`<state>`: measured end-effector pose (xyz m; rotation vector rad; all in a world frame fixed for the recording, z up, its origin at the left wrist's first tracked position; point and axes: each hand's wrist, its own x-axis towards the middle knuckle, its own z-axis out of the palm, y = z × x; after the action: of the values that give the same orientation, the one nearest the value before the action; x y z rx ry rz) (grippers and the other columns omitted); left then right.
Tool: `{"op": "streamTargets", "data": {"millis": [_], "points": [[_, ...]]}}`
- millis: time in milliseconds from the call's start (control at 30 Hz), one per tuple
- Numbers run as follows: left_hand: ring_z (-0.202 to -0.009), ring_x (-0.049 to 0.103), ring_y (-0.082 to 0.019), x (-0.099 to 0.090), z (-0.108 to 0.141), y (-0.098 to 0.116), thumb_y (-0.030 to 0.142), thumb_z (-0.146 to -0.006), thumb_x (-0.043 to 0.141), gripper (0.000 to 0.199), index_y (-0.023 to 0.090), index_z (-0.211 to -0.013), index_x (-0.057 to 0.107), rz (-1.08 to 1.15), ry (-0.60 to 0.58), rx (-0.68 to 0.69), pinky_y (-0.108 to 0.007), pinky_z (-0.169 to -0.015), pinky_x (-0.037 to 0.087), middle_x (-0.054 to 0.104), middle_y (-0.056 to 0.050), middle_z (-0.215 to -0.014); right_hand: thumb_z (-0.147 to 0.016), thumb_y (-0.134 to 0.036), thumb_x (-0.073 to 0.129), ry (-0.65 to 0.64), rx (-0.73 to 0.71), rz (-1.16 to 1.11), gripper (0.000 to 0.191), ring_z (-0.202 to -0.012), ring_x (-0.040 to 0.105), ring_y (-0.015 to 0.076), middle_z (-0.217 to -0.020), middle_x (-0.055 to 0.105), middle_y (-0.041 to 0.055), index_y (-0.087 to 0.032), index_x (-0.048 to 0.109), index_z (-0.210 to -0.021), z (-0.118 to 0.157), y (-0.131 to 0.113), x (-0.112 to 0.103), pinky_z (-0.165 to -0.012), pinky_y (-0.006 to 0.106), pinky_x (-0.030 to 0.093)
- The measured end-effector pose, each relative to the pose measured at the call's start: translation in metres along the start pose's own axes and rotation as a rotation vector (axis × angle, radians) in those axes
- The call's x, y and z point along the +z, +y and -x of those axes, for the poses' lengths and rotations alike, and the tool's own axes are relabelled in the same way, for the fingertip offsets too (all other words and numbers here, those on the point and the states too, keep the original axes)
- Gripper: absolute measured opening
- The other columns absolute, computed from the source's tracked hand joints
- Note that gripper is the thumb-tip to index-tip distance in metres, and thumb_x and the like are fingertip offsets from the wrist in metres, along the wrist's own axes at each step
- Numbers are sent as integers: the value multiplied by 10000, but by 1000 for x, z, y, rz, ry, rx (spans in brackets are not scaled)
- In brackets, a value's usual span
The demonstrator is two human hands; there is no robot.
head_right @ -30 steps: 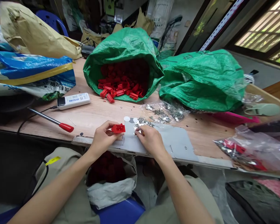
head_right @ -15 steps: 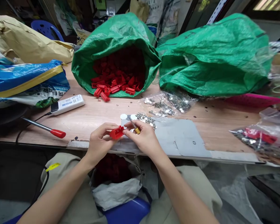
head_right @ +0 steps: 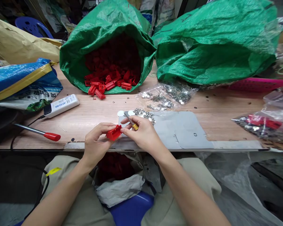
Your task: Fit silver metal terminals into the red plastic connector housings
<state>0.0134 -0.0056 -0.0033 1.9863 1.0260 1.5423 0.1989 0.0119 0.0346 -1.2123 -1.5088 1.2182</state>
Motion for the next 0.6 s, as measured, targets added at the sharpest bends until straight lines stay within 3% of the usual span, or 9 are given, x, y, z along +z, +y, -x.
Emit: {"op": "streamTargets", "data": {"millis": [167, 267, 333, 400, 600], "points": [[-926, 731, -164, -1, 0, 1, 104, -797, 786, 270, 200, -1036, 708, -9, 11, 26, -288, -817, 612, 761, -56, -997, -744, -305, 804, -65, 71, -81, 255, -641, 603, 150, -710, 661, -4, -172, 704, -937, -2, 2, 2, -560, 240, 443], [-898, 743, -166, -2, 2, 1, 118, -790, 796, 267, 205, -1029, 714, 5, 51, 19, -280, -788, 623, 773, -49, -979, -668, -353, 893, -140, 252, -273, 418, -483, 406, 65, -708, 578, -45, -179, 682, -983, -4, 1, 4, -391, 177, 273], [-903, 749, -175, -3, 4, 1, 129, -781, 807, 263, 204, -1018, 720, 15, 95, 5, -289, -798, 629, 778, -51, -979, -617, -390, 940, -243, 405, -435, 499, -442, 233, 28, -659, 488, -81, -175, 644, -955, -4, -1, 5, -357, 153, 132], [-902, 753, -184, -2, 4, 1, 159, -768, 826, 254, 199, -998, 726, 30, 144, -28, -304, -815, 634, 781, -52, -970, -618, -424, 952, -319, 478, -539, 523, -453, 152, 23, -610, 419, -105, -172, 607, -919, -3, -3, 6, -365, 145, 72], [-839, 758, -165, -1, 1, 6, 234, -710, 881, 292, 190, -956, 730, 122, 214, -200, -237, -693, 638, 782, -23, -920, -774, -564, 813, -292, 354, -409, 445, -437, 178, 50, -506, 367, -99, -161, 635, -840, -2, -5, 2, -382, 177, 91]]}}
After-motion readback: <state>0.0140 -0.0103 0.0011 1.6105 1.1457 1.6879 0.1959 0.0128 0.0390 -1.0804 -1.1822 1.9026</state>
